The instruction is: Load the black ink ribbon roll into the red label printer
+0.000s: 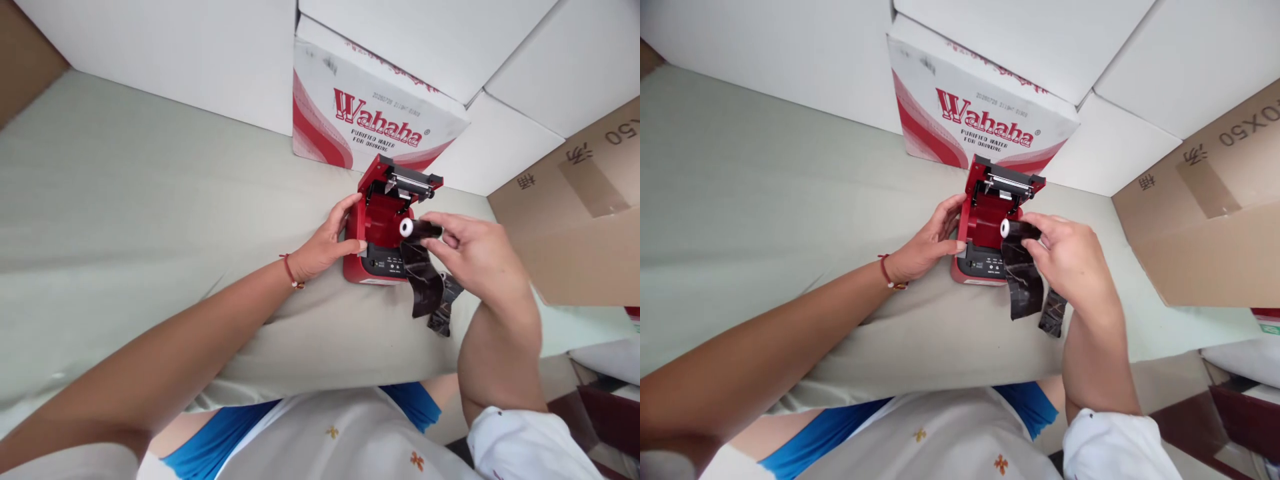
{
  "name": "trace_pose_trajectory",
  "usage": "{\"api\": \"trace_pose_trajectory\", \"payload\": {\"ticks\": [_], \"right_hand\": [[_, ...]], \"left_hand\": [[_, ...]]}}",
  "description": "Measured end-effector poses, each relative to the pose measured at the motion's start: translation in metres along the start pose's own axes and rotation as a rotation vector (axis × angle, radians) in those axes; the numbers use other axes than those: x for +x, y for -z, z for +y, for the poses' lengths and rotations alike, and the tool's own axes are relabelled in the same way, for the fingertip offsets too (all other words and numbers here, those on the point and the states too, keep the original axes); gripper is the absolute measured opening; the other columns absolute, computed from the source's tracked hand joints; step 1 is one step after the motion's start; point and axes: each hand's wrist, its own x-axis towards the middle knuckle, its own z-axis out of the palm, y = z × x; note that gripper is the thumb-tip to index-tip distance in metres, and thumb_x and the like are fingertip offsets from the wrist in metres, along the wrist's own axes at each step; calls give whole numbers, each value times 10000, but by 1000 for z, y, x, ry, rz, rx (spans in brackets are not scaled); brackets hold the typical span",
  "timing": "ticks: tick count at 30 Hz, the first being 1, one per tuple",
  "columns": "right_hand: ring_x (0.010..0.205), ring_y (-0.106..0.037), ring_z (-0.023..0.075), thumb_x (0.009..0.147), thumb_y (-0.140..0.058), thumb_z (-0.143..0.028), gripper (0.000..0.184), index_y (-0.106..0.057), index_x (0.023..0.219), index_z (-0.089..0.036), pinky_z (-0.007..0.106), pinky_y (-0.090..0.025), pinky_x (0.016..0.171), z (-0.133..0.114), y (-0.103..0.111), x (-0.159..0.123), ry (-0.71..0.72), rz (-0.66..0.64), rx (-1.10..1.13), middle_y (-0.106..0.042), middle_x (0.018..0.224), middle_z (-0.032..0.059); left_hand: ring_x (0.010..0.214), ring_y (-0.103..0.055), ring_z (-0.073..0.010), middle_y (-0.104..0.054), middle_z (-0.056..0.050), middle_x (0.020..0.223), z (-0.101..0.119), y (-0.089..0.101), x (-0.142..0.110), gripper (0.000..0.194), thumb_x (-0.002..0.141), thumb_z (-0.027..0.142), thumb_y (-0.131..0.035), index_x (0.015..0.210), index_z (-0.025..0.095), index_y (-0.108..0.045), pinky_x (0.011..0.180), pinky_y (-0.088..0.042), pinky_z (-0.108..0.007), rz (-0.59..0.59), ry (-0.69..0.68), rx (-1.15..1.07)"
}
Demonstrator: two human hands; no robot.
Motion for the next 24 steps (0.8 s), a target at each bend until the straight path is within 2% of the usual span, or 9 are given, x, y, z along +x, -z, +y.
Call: {"api": "trace_pose_trajectory", "payload": {"ticks": [2, 4, 7, 10, 16, 18, 21, 24], "right_hand": [[845, -744, 261, 980, -703, -239, 395, -849, 1344, -288, 391, -500, 750, -21, -13, 15, 6, -12, -174, -852, 1063, 59], [902, -771, 308, 977, -663, -194, 386, -843, 1308, -275, 406, -475, 715, -39, -23, 27, -2, -89, -336, -871, 1150, 89], [909, -780, 353, 960, -623, -146, 367, -838, 1234, -259, 408, -419, 657, -54, -30, 40, -36, -203, -478, -867, 1084, 126], [934, -790, 379, 967, -617, -143, 388, -824, 1275, -256, 406, -426, 665, -56, -36, 50, -72, -219, -479, -864, 1086, 155], [1053, -807, 407, 1015, -622, -199, 405, -805, 1377, -207, 436, -521, 772, -50, -51, 66, -87, -234, -400, -863, 1220, 203], [1056, -810, 384, 1036, -634, -227, 421, -790, 1426, -195, 443, -553, 829, -47, -52, 65, -63, -216, -296, -872, 1218, 182], [936, -809, 299, 1068, -643, -253, 413, -781, 1456, -218, 427, -590, 862, -38, -43, 47, 20, -124, -16, -884, 1094, 99], [886, -784, 234, 1104, -664, -281, 266, -835, 1299, -226, 393, -615, 855, -28, -34, 9, 234, 19, 214, -860, 1056, 70]], "left_hand": [[1793, -299, -390, -335, -77, 1907, -1, 1, 1, 1023, 879, 563, -938, 1726, 394, -389, 1487, -275, -636, -6, -16, 11], [1793, -300, -382, -323, -78, 1912, -2, 1, 1, 1018, 880, 558, -937, 1724, 389, -393, 1491, -270, -622, -9, -25, 16], [1787, -311, -380, -339, -86, 1901, -3, 0, 2, 1026, 879, 550, -939, 1727, 386, -387, 1482, -293, -619, -3, -15, 11], [1770, -343, -388, -372, -94, 1880, -3, -1, 1, 1026, 876, 538, -937, 1730, 389, -388, 1463, -327, -635, 8, -4, 1], [1767, -343, -407, -365, -99, 1876, -2, -2, 2, 1015, 859, 541, -941, 1717, 380, -422, 1471, -299, -648, 28, -4, 10], [1781, -317, -398, -348, -99, 1884, -1, -2, 2, 1018, 862, 541, -936, 1718, 376, -411, 1482, -272, -640, 26, 7, 4], [1796, -289, -379, -329, -91, 1896, 1, -3, 1, 1022, 863, 544, -932, 1717, 371, -399, 1497, -236, -616, 22, 8, -1], [1785, -311, -378, -358, -91, 1883, 0, -4, 0, 1010, 878, 546, -914, 1724, 374, -389, 1491, -243, -625, 19, -7, 13]]}}
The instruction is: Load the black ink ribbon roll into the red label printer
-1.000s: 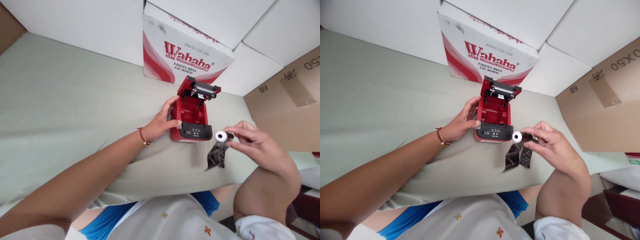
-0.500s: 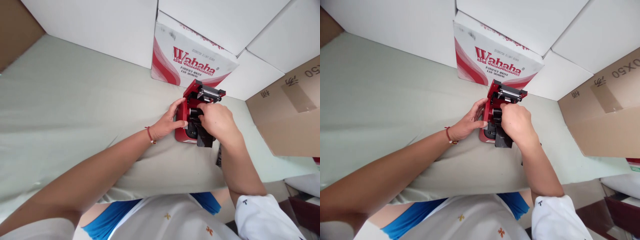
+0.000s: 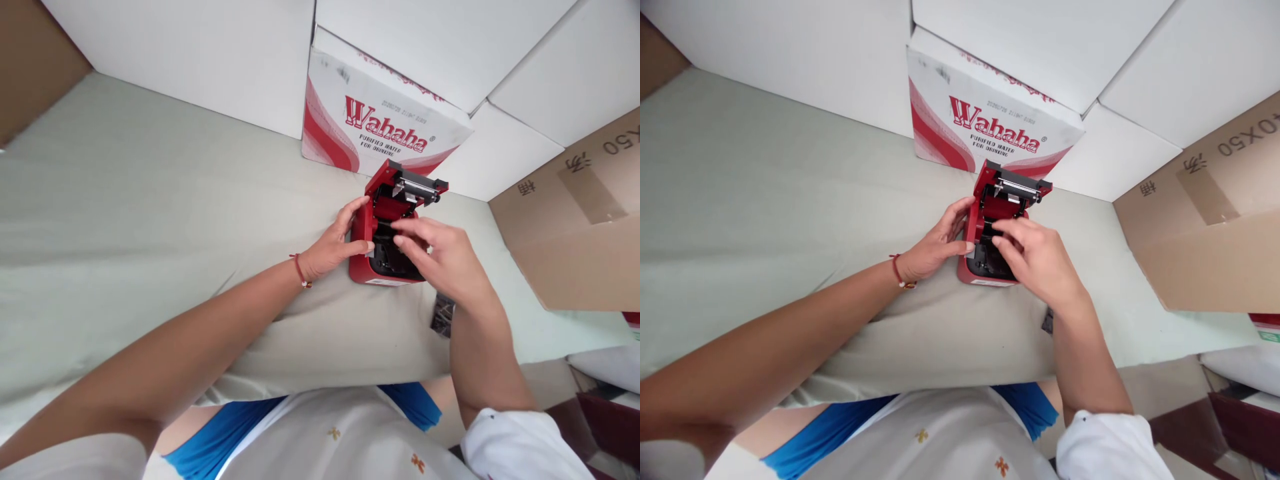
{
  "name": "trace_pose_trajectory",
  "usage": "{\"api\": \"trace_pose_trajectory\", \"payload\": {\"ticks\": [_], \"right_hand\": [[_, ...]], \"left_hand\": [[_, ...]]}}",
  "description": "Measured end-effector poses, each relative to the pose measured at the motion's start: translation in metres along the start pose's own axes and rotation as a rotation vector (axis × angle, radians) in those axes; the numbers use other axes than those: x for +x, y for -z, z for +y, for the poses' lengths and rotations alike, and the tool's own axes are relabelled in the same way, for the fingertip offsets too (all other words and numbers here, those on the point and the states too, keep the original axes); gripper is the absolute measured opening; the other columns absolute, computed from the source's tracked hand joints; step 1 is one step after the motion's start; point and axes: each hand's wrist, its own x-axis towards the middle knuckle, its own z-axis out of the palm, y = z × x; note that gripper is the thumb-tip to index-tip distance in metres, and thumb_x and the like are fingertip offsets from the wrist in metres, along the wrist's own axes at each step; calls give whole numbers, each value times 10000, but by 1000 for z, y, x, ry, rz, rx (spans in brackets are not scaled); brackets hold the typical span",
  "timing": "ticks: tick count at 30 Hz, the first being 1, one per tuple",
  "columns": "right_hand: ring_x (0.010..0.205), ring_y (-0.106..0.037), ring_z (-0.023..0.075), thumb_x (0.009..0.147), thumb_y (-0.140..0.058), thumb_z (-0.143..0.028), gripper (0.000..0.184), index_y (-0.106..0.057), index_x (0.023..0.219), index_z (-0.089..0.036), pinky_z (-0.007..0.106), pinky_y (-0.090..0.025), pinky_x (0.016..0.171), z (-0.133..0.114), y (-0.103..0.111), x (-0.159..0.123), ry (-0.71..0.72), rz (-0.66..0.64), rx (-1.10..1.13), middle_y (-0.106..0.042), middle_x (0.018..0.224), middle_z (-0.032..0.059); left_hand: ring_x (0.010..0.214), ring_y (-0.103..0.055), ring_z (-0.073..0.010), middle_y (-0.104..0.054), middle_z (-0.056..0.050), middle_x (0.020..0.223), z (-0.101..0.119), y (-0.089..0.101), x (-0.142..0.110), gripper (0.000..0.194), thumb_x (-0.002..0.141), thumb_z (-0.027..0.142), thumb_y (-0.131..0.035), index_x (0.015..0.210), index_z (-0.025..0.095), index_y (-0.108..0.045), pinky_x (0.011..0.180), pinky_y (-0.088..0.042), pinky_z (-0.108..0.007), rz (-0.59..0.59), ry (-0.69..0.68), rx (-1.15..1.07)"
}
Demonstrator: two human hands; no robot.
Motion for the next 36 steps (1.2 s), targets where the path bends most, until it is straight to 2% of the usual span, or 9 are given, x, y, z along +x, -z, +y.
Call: {"api": "trace_pose_trajectory", "payload": {"ticks": [4, 8, 11, 17, 21, 25, 29, 32, 36], "right_hand": [[1047, -750, 244, 1111, -697, -198, 197, -824, 1261, -222, 405, -631, 913, -2, -4, -55, 244, 128, -34, -836, 1176, 112], [1223, -720, 293, 1087, -703, -120, 375, -740, 1450, -208, 483, -639, 1020, -1, -25, -82, 268, 175, -120, -792, 1352, 166], [1267, -717, 323, 1087, -702, -138, 429, -711, 1506, -230, 536, -631, 1058, -3, -37, -85, 250, 220, -135, -781, 1398, 167], [1229, -762, 309, 1124, -658, -220, 295, -806, 1373, -281, 547, -651, 1039, -4, -28, -80, 208, 193, -28, -827, 1354, 131], [1266, -792, 296, 1155, -616, -329, 276, -841, 1310, -298, 519, -633, 1131, 11, -4, -54, 94, 241, 7, -854, 1345, 105], [1537, -653, 338, 1182, -508, -452, 455, -745, 1530, -282, 595, -487, 1322, 36, 5, -1, 22, 378, -158, -740, 1601, 136], [1649, -538, 329, 1204, -418, -520, 593, -613, 1680, -225, 599, -420, 1370, 50, 1, 37, 71, 275, -238, -623, 1737, 156], [1549, -630, 329, 1211, -408, -498, 557, -687, 1609, -228, 593, -463, 1332, 41, -1, 32, 75, 271, -254, -728, 1618, 142], [1269, -782, 309, 1211, -461, -408, 439, -842, 1352, -240, 529, -591, 1170, 19, -8, -5, 98, 315, -206, -865, 1341, 122]], "left_hand": [[1761, -338, -380, -427, -100, 1830, -1, 0, -3, 908, 937, 572, -832, 1720, 367, -421, 1466, -299, -631, 26, -60, 154], [1700, -409, -362, -478, -142, 1753, 7, -7, -13, 661, 1054, 584, -657, 1640, 314, -514, 1405, -397, -607, 142, -182, 444], [1550, -543, -360, -616, -166, 1582, 18, -22, -26, 473, 1096, 503, -586, 1507, 268, -608, 1340, -440, -640, 304, -379, 752], [1191, -742, -269, -834, -51, 1214, 19, -48, -46, 480, 1018, 243, -686, 1491, 328, -672, 1037, -522, -468, 136, -806, 1061], [1212, -748, -254, -859, -20, 1240, 13, -46, -45, 503, 1010, 231, -726, 1483, 396, -691, 1046, -496, -457, 68, -805, 1070], [1174, -756, -230, -860, 2, 1216, 13, -43, -44, 410, 1013, 196, -719, 1359, 413, -742, 1016, -501, -445, 66, -820, 1123], [1180, -749, -222, -857, -1, 1215, 14, -45, -44, 370, 1015, 173, -722, 1309, 396, -759, 1013, -504, -431, 84, -856, 1151], [1200, -746, -221, -855, 9, 1227, 14, -45, -44, 415, 1009, 186, -732, 1338, 436, -757, 1051, -504, -440, 47, -793, 1135], [1176, -749, -215, -857, 14, 1203, 13, -45, -44, 384, 1007, 208, -726, 1307, 445, -767, 1051, -521, -438, 61, -816, 1186]]}}
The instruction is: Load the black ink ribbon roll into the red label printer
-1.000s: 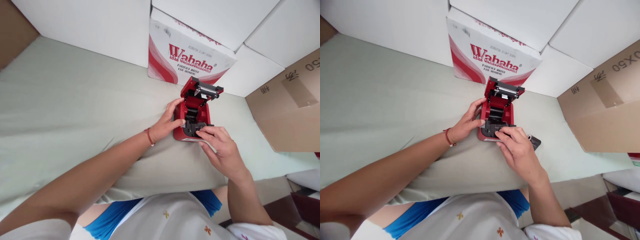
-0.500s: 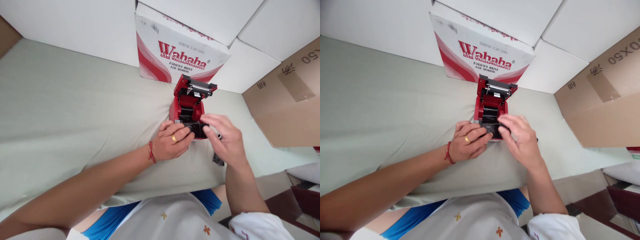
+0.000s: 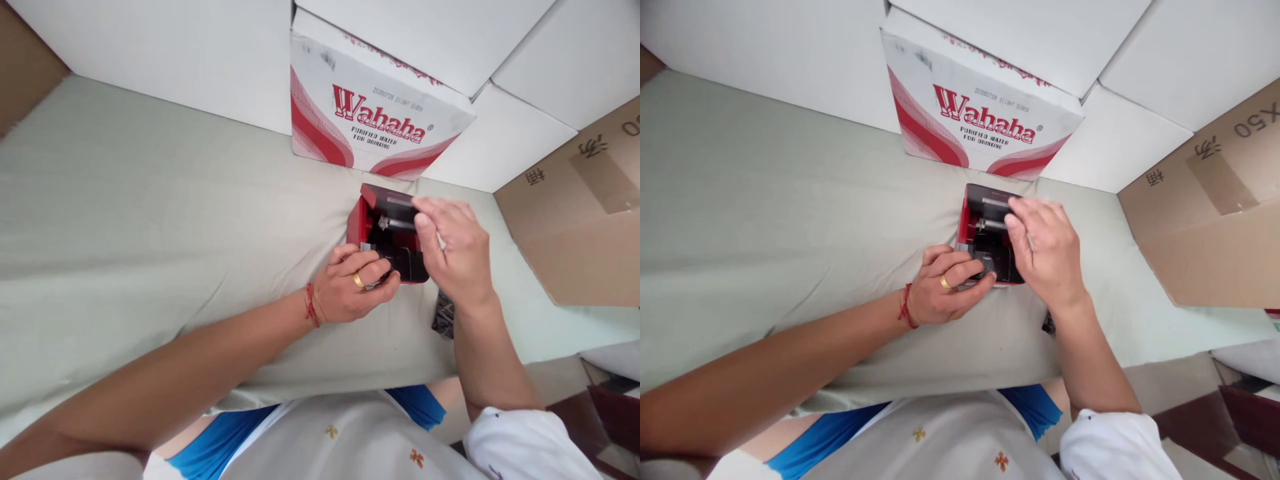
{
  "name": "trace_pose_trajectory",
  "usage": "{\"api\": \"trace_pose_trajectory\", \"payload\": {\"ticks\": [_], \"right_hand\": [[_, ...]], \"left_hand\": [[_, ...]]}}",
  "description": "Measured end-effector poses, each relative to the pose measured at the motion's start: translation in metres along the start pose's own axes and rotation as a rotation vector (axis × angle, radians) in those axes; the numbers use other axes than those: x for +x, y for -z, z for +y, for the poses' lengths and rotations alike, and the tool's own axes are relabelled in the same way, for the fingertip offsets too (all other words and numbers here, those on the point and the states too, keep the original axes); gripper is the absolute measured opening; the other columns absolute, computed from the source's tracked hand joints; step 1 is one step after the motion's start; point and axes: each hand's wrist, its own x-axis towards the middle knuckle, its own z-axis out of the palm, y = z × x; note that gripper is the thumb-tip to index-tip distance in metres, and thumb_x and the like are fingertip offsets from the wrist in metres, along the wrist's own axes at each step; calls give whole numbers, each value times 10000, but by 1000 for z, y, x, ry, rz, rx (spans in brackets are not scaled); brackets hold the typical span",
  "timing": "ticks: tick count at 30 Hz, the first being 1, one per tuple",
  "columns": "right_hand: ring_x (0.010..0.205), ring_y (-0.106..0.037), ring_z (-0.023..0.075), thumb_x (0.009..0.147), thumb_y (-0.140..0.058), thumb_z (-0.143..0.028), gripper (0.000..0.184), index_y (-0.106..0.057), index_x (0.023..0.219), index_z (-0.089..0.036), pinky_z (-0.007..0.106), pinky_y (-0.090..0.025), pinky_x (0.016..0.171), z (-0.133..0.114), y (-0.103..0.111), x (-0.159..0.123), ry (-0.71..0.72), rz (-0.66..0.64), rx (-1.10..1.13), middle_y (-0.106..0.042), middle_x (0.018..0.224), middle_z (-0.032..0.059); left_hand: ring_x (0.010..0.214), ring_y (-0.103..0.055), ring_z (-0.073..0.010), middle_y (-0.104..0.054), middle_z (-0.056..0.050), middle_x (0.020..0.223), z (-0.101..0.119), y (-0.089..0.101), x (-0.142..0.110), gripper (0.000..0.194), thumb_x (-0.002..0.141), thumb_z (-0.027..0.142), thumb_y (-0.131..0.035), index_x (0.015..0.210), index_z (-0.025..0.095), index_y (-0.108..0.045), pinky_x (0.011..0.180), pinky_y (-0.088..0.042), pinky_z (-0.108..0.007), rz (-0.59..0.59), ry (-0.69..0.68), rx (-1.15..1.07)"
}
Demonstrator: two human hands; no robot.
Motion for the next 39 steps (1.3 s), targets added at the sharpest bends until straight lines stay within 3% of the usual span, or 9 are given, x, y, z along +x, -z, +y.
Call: {"api": "trace_pose_trajectory", "payload": {"ticks": [2, 5, 11, 18, 21, 25, 29, 36, 39], "right_hand": [[1136, -801, 296, 1200, -516, -378, 394, -875, 1244, -224, 493, -642, 1056, -10, 1, -20, 34, -27, 18, -887, 1247, 123], [1113, -781, 302, 1184, -566, -352, 357, -873, 1297, -208, 495, -654, 1008, -18, -2, -38, 21, -73, -40, -874, 1307, 129], [1092, -763, 290, 1194, -544, -345, 381, -868, 1325, -194, 484, -645, 984, -13, -2, -37, 5, -130, -48, -871, 1319, 117], [1150, -801, 280, 1152, -605, -311, 301, -889, 1237, -263, 501, -640, 1031, -15, -8, -50, -53, 27, 130, -878, 1280, 102], [1183, -799, 295, 1125, -631, -259, 280, -884, 1244, -285, 520, -653, 1026, -24, -7, -69, -13, 75, 221, -865, 1307, 110], [1150, -812, 315, 1091, -663, -207, 312, -865, 1301, -318, 541, -678, 974, -30, -4, -90, 27, 109, 201, -867, 1260, 106], [1082, -824, 305, 1069, -690, -159, 346, -846, 1331, -322, 527, -687, 926, -27, -4, -93, 73, 104, 198, -877, 1188, 93], [983, -842, 279, 1062, -711, -152, 238, -862, 1163, -306, 484, -694, 864, -24, 5, -75, 91, 61, 261, -895, 1107, 68], [1003, -858, 255, 1098, -674, -196, 204, -859, 1078, -279, 424, -688, 898, -16, 13, -56, 10, 37, 255, -897, 1110, 70]], "left_hand": [[1148, -747, -210, -857, 12, 1171, 1, -1, 0, 329, 1011, 212, -725, 1258, 425, -774, 1029, -533, -426, 45, -23, 55], [1101, -744, -211, -847, 16, 1118, 4, -3, -1, 297, 1019, 237, -716, 1232, 437, -771, 1026, -543, -427, 62, -24, 108], [1221, -681, -252, -796, -31, 1247, 4, 0, 4, 433, 1016, 229, -702, 1409, 412, -706, 1096, -496, -466, 128, 79, -107], [1402, -585, -337, -627, -97, 1455, -27, 4, 10, 504, 1007, 421, -653, 1492, 319, -560, 1174, -524, -549, 145, 644, -405], [1523, -525, -353, -544, -106, 1563, -42, -1, 6, 690, 959, 590, -701, 1564, 331, -491, 1234, -514, -549, 87, 750, -579], [1697, -366, -397, -422, -129, 1754, -53, -3, 3, 910, 946, 716, -750, 1696, 365, -373, 1413, -332, -636, 17, 673, -670], [1807, -200, -410, -305, -110, 1878, -59, -1, 6, 960, 985, 705, -748, 1769, 399, -285, 1492, -167, -650, 15, 555, -667], [1860, -19, -383, -209, -75, 1951, -62, -3, 4, 903, 1044, 600, -715, 1802, 406, -265, 1516, -85, -653, -40, 499, -722], [1851, -103, -381, -204, -71, 1955, -64, -7, 0, 955, 1012, 623, -759, 1801, 398, -270, 1519, -132, -629, -67, 594, -840]]}}
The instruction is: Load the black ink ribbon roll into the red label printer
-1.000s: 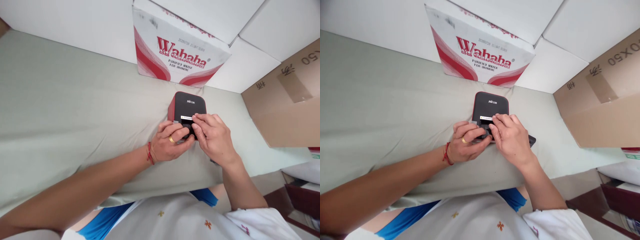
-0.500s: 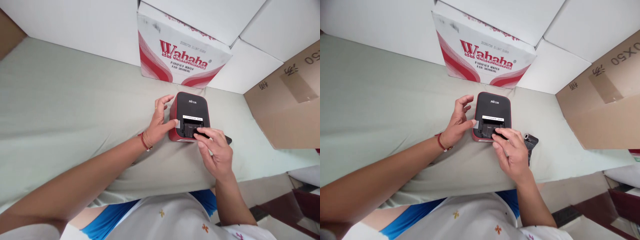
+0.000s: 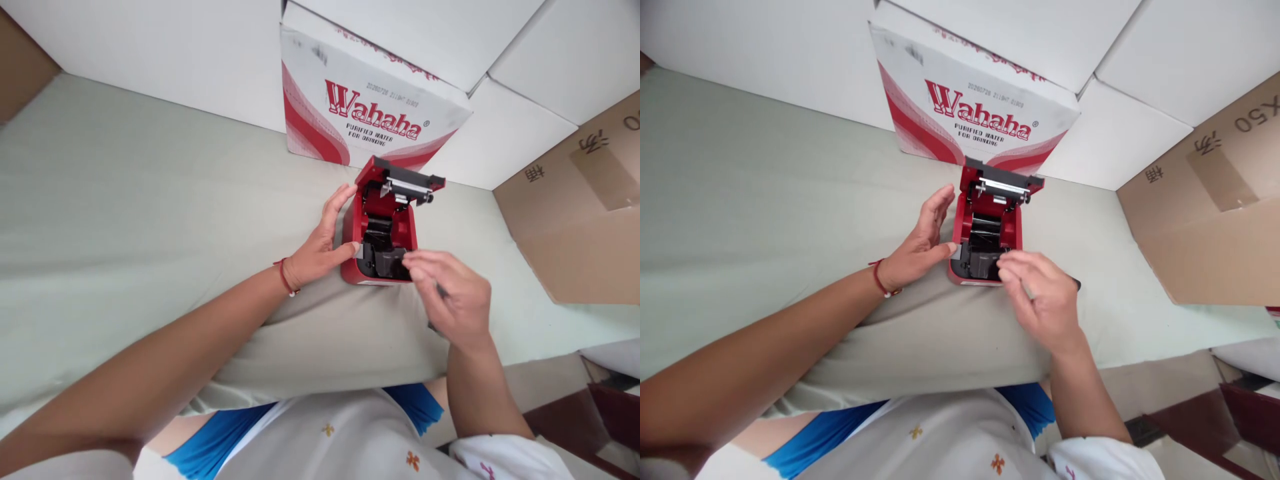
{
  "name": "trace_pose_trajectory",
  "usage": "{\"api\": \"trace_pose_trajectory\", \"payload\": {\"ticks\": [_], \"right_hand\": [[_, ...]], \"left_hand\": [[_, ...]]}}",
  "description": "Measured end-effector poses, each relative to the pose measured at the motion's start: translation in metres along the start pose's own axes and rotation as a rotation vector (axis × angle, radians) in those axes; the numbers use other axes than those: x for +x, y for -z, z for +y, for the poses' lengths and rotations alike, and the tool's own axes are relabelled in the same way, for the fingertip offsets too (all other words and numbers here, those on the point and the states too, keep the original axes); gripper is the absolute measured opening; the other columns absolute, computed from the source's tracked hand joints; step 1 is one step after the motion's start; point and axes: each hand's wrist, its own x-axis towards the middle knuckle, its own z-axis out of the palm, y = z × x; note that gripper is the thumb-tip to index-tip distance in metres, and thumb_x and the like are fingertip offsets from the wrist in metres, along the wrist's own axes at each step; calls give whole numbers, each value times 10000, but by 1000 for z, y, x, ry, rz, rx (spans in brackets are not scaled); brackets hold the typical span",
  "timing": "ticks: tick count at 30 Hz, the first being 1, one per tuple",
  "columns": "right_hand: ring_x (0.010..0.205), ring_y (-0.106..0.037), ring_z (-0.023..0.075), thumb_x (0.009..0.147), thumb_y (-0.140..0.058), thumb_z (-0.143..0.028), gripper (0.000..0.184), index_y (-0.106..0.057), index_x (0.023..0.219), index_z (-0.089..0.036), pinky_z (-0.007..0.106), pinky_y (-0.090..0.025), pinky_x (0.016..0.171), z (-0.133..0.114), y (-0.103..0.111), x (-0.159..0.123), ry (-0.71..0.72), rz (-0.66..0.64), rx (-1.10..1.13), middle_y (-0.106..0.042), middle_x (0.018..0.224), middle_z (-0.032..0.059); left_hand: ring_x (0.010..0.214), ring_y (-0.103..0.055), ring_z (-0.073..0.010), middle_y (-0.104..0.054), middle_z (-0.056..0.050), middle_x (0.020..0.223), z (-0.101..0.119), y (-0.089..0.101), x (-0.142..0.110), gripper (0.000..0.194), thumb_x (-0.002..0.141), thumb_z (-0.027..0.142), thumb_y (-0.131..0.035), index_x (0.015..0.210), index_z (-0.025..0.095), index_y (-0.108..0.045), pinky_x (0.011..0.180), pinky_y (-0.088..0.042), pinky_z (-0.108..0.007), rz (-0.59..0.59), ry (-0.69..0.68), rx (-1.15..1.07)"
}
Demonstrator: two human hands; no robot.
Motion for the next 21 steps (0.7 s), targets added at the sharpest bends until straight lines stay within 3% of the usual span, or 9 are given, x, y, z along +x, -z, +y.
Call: {"api": "trace_pose_trajectory", "payload": {"ticks": [2, 4, 7, 10, 12, 14, 18, 21], "right_hand": [[996, -855, 241, 1129, -629, -251, 252, -851, 1010, -256, 382, -665, 902, 8, 4, 22, -82, -29, -45, -892, 1087, 76], [956, -839, 238, 1140, -595, -298, 302, -845, 981, -239, 364, -630, 883, 17, 4, 51, -165, -157, -133, -881, 1057, 79], [1039, -816, 281, 1118, -590, -288, 268, -850, 1132, -223, 378, -565, 886, 22, -7, 94, -274, -556, -371, -877, 1162, 101], [1159, -791, 351, 1077, -636, -267, 290, -795, 1309, -193, 391, -508, 833, 13, -25, 123, -299, -851, -595, -851, 1297, 156], [1173, -785, 379, 1043, -686, -262, 329, -750, 1350, -165, 395, -484, 789, 5, -35, 131, -305, -898, -670, -836, 1317, 190], [1179, -783, 390, 1028, -692, -241, 342, -723, 1359, -159, 394, -476, 772, -1, -42, 132, -320, -889, -701, -829, 1316, 199], [1212, -771, 380, 1046, -615, -202, 353, -713, 1385, -185, 395, -492, 786, -4, -47, 127, -346, -834, -709, -790, 1438, 193], [1244, -760, 380, 1032, -662, -239, 337, -746, 1354, -181, 395, -503, 800, -2, -47, 129, -340, -853, -698, -778, 1469, 191]], "left_hand": [[1828, -204, -379, -227, -76, 1946, -4, -1, 1, 971, 985, 638, -788, 1784, 396, -293, 1507, -215, -615, -2, 77, -108], [1789, -308, -373, -319, -91, 1904, -7, -2, 2, 896, 980, 617, -784, 1734, 372, -366, 1474, -309, -611, 44, 143, -180], [1584, -581, -319, -586, -116, 1686, -5, -5, 5, 551, 1033, 485, -685, 1531, 289, -555, 1342, -497, -550, 255, 260, -185], [1104, -750, -215, -776, -75, 1251, 2, -8, 7, 241, 1033, 330, -593, 1241, 236, -671, 1041, -628, -402, 394, 351, -140], [891, -698, -171, -773, -28, 1026, 7, -10, 7, 145, 981, 239, -584, 1071, 226, -697, 880, -588, -332, 377, 349, -76], [813, -648, -158, -741, 0, 909, 10, -11, 8, 123, 919, 170, -592, 959, 223, -695, 805, -530, -307, 352, 330, -13], [744, -599, -153, -704, 22, 826, 11, -13, 11, 137, 879, 120, -593, 912, 225, -675, 743, -482, -292, 337, 351, 11], [752, -604, -150, -701, 25, 830, 12, -12, 13, 154, 869, 96, -591, 911, 223, -668, 746, -485, -282, 326, 352, 2]]}}
